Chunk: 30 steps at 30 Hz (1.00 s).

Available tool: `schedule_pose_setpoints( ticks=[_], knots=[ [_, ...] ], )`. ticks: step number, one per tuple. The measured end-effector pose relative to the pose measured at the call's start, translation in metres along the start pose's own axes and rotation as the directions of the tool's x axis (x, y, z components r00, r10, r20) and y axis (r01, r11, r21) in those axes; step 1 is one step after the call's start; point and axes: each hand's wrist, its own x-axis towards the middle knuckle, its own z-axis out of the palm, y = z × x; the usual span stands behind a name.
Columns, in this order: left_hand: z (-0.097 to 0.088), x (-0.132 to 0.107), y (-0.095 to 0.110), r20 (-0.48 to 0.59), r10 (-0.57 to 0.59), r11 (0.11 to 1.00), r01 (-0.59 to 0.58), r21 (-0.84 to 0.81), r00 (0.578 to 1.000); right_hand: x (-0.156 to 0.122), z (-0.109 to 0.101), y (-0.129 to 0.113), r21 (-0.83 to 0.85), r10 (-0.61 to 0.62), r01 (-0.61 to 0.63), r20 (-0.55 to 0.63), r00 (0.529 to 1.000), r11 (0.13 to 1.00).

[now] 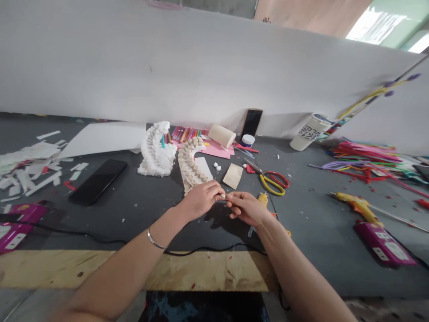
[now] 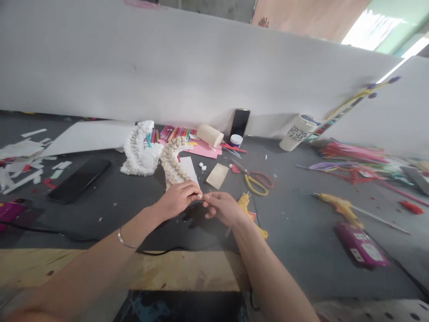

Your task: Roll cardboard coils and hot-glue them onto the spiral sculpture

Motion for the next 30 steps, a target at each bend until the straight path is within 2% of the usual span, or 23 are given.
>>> schedule_pose_setpoints(
  ticks=[4,6,8,10,12,15,17,25,27,30],
  knots=[
    [0.002,-0.002,0.006,0.156,-0.039,0.973,0.002,0.229,0.987,0.001,0.001,0.003,-0.066,-0.009,0.006,-0.045,0.999,0.998],
    [0.004,-0.003,0.011,0.198,-0.083,0.948,0.016,0.319,0.977,0.002,0.001,0.006,-0.105,-0.021,0.013,-0.071,0.997,0.994],
    [0.005,-0.004,0.014,0.205,-0.107,0.94,0.032,0.34,0.973,0.003,0.0,0.008,-0.125,-0.034,0.023,-0.084,0.996,0.992],
    [0.006,-0.004,0.015,0.153,-0.111,0.968,0.073,0.238,0.982,0.003,-0.001,0.008,-0.117,-0.044,0.034,-0.08,0.996,0.993],
    [0.006,-0.002,0.012,0.069,-0.137,0.991,0.137,0.003,0.988,0.001,-0.002,0.005,-0.088,-0.047,0.042,-0.059,0.997,0.995],
    [0.007,0.0,0.007,-0.019,-0.219,0.914,0.199,-0.354,0.975,-0.002,-0.001,0.0,-0.041,-0.04,0.04,-0.013,0.999,0.998],
    [0.009,0.001,0.005,-0.047,-0.243,0.868,0.196,-0.456,0.969,-0.002,0.0,-0.001,-0.022,-0.032,0.032,0.01,0.999,0.999],
    [0.005,0.003,0.003,-0.081,-0.205,0.897,0.154,-0.414,0.976,-0.001,-0.007,-0.004,-0.003,-0.005,0.005,0.049,0.999,1.0],
    [0.001,0.004,0.001,-0.076,-0.163,0.925,0.126,-0.358,0.984,-0.001,-0.01,-0.004,-0.009,0.004,-0.004,0.07,0.998,1.0],
    [-0.003,0.003,-0.002,-0.031,-0.038,0.978,0.031,-0.205,0.999,0.0,-0.012,-0.002,-0.032,0.004,-0.002,0.057,0.998,1.0]
  ],
)
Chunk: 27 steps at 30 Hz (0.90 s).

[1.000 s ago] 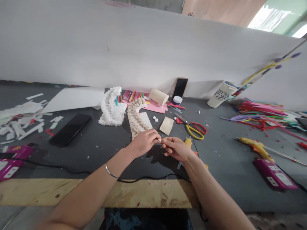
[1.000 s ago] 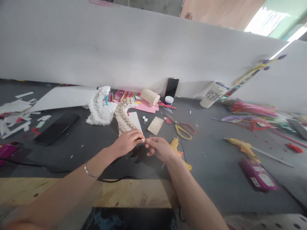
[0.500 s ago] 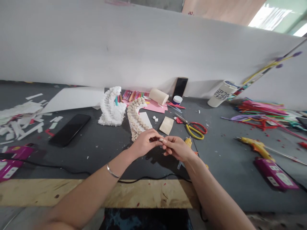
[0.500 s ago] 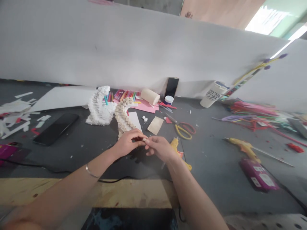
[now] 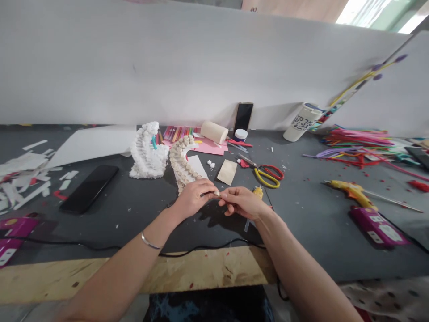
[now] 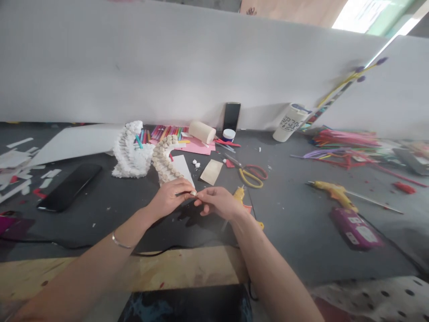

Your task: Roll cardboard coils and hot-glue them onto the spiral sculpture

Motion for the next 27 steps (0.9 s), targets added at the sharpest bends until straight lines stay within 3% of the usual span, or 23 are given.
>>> schedule_pose_setpoints(
  ticks=[3,6,9,11,14,17,19,22,27],
  knots=[
    [0.0,-0.002,0.003,0.125,0.049,0.966,-0.079,0.247,0.991,0.002,0.003,0.003,-0.047,-0.011,0.008,-0.056,0.998,0.999],
    [0.004,-0.004,0.013,0.207,-0.038,0.867,-0.071,0.493,0.978,0.003,0.007,0.006,-0.087,-0.029,0.019,-0.11,0.994,0.996],
    [0.009,-0.006,0.022,0.186,-0.136,0.822,0.006,0.57,0.973,0.005,0.009,0.008,-0.097,-0.046,0.033,-0.134,0.99,0.995],
    [0.01,-0.006,0.021,0.127,-0.16,0.866,0.078,0.494,0.979,0.005,0.008,0.007,-0.087,-0.054,0.043,-0.132,0.99,0.995],
    [0.01,-0.003,0.014,0.019,-0.164,0.97,0.158,0.187,0.986,0.004,0.007,0.005,-0.042,-0.061,0.057,-0.097,0.993,0.997],
    [0.009,-0.001,0.007,-0.038,-0.198,0.975,0.192,-0.115,0.98,0.001,0.007,0.002,0.001,-0.049,0.049,-0.039,0.998,0.999],
    [0.01,-0.001,0.005,-0.041,-0.208,0.959,0.196,-0.205,0.977,0.0,0.007,0.001,0.013,-0.034,0.034,-0.011,0.999,0.999],
    [0.009,-0.001,0.005,-0.049,-0.171,0.969,0.159,-0.188,0.984,0.0,0.005,0.002,0.015,-0.026,0.026,-0.017,1.0,1.0],
    [0.002,0.0,0.007,-0.019,-0.051,0.998,0.05,-0.024,0.999,0.002,0.002,0.004,0.015,-0.006,0.007,-0.031,0.999,1.0]
  ],
)
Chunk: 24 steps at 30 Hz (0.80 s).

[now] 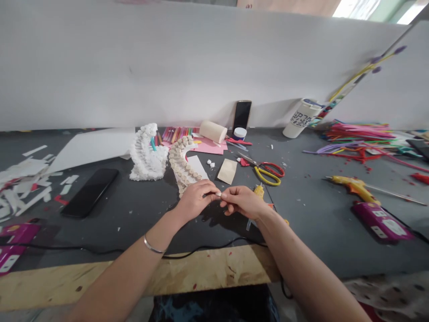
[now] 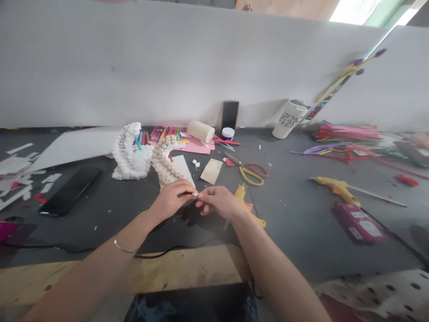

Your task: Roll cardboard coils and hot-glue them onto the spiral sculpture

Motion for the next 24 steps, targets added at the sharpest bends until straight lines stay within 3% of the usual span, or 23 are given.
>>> schedule_pose_setpoints(
  ticks=[4,9,11,16,19,24],
  knots=[
    [-0.004,0.0,0.001,0.146,0.084,0.968,-0.115,0.223,0.986,0.002,0.003,0.001,0.006,0.024,-0.024,-0.009,1.0,1.0],
    [0.005,-0.006,0.003,0.205,0.022,0.853,-0.125,0.507,0.978,0.004,0.004,0.004,-0.027,0.01,-0.012,-0.073,0.997,1.0],
    [0.01,-0.008,0.002,0.157,0.013,0.865,-0.09,0.493,0.987,0.003,0.002,0.005,-0.056,-0.008,0.003,-0.089,0.996,0.998],
    [0.012,-0.008,-0.001,0.011,0.054,0.976,-0.055,0.212,0.998,0.0,-0.006,0.004,-0.105,-0.028,0.023,-0.052,0.998,0.994],
    [0.01,-0.008,-0.001,0.032,0.068,0.982,-0.073,0.176,0.997,-0.001,-0.008,0.004,-0.118,-0.022,0.018,-0.036,0.999,0.993],
    [0.01,-0.009,-0.002,0.098,0.068,0.956,-0.093,0.278,0.993,0.001,-0.007,0.006,-0.115,-0.009,-0.001,-0.086,0.996,0.993]
  ],
)
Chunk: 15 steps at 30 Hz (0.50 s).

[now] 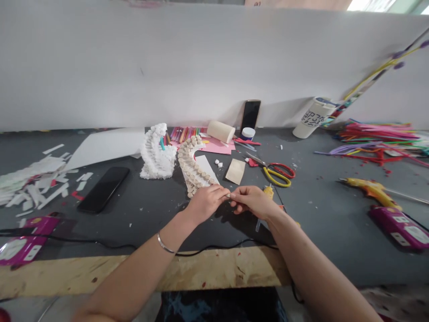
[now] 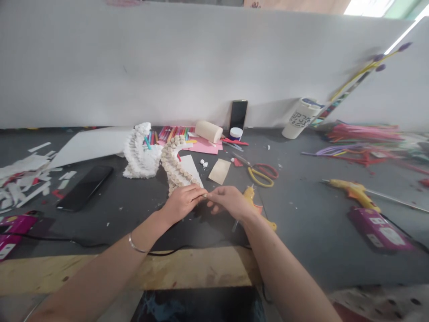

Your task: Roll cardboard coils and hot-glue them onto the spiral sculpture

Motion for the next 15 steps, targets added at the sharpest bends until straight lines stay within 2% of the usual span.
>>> schedule_pose_setpoints(
  ticks=[4,11,15],
  knots=[
    [-0.001,0.0,-0.002,-0.028,-0.008,0.999,0.008,0.034,1.0,0.0,0.004,-0.004,0.081,0.007,-0.007,-0.007,1.0,0.997],
    [-0.005,0.003,0.0,-0.192,-0.123,0.987,0.1,-0.125,0.974,-0.004,0.01,-0.014,0.231,-0.023,0.015,0.029,0.999,0.973],
    [-0.003,0.002,0.0,-0.252,-0.066,0.997,0.051,-0.065,0.965,-0.006,0.014,-0.016,0.22,-0.049,0.047,0.003,0.999,0.974]
  ],
)
